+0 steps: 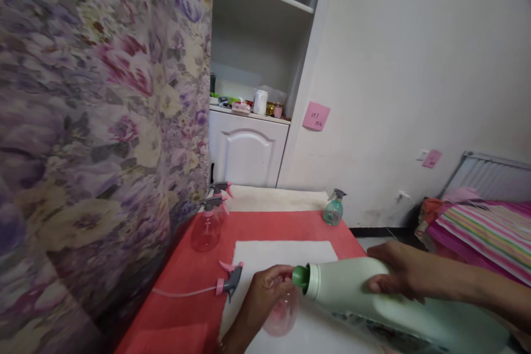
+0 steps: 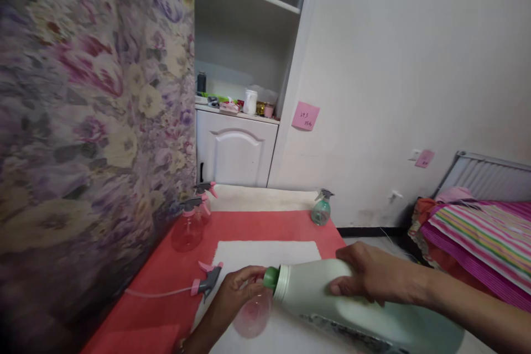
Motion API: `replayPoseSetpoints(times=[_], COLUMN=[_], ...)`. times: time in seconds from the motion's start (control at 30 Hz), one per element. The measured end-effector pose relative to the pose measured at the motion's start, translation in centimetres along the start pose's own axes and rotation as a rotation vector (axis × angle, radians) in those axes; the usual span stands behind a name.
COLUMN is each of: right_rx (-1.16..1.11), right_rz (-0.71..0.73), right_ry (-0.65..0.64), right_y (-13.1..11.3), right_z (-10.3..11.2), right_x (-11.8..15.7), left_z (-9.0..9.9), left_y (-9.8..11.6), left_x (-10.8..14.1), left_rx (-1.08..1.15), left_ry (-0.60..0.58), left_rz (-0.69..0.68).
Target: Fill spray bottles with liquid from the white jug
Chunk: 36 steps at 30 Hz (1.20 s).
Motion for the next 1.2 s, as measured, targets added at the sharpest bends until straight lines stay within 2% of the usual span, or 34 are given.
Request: replayPoseSetpoints(times=[0.93,1.2], right_rx=[0.084,0.075], right_rz=[0.010,0.000], right_ry=[-0.001,-0.021], right_y=[-0.92,-0.38], right_z=[0.65,0.56], right_x=[0.24,-0.07], left_z=[-0.02,-0.03], left_y=[0.64,0.39], left_x=[0.37,0.35], left_rx=[-0.060,-0.031], left_ry=[0.015,0.011], left_rz=[-0.009,-0.023])
Point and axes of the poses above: each hand's wrist, its own x-axis away from the middle knuckle, its own z-axis out of the back of the hand, y = z × x, the point moved 9 cm from there along -x, towards the middle knuckle
